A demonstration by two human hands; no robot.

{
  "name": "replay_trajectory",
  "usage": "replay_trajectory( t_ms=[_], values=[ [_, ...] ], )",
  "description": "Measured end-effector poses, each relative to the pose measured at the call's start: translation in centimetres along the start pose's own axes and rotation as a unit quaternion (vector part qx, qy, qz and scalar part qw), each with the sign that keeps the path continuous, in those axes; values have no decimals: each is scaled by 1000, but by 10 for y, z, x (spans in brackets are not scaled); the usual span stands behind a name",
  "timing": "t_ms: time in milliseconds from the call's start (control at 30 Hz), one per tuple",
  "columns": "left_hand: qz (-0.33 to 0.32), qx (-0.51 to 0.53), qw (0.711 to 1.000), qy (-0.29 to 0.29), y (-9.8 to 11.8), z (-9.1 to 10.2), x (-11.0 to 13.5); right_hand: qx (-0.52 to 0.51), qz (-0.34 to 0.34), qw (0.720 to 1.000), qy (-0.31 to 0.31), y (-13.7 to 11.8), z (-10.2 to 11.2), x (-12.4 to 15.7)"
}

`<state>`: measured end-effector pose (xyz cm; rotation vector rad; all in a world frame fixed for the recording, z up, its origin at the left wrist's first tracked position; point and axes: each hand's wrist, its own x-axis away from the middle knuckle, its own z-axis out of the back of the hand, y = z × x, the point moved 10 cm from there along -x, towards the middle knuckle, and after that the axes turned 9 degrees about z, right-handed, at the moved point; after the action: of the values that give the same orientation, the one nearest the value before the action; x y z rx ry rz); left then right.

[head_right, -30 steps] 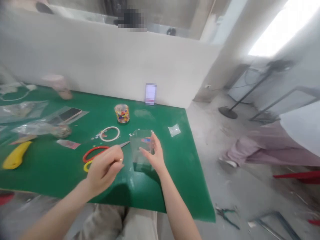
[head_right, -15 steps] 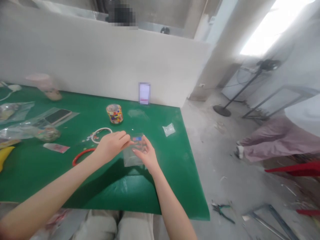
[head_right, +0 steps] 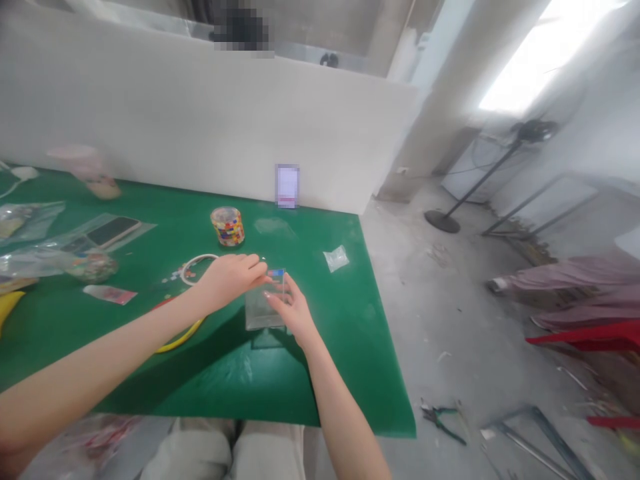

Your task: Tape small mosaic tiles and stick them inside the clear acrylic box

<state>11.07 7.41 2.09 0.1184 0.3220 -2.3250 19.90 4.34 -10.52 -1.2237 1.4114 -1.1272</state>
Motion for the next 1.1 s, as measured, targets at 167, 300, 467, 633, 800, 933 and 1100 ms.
replay_trajectory(
  t_ms=[167, 300, 467, 633, 800, 933, 1100],
  values=[
    [3, -15, 1000, -23, 0, -7, -6, 18, -29, 999, -10, 4, 2, -1],
    [-10, -26, 999, -34, 3, -9, -10, 33, -57, 998, -16, 6, 2, 0],
    [-29, -22, 999, -40, 3, -12, -11, 36, -74, 996, -19, 7, 0, 2],
    [-40, -4, 999, -31, 2, -16, -12, 21, -89, 995, -28, 8, -3, 4],
    [-52, 4, 998, -31, 0, -24, -17, 12, -105, 994, -15, 14, -3, 3],
    [-64, 12, 998, -27, -1, -29, -19, 13, -111, 994, -6, 22, -1, 1],
    [-60, 25, 997, -32, -4, -31, -18, 15, -109, 994, -8, 22, -1, 0]
  ],
)
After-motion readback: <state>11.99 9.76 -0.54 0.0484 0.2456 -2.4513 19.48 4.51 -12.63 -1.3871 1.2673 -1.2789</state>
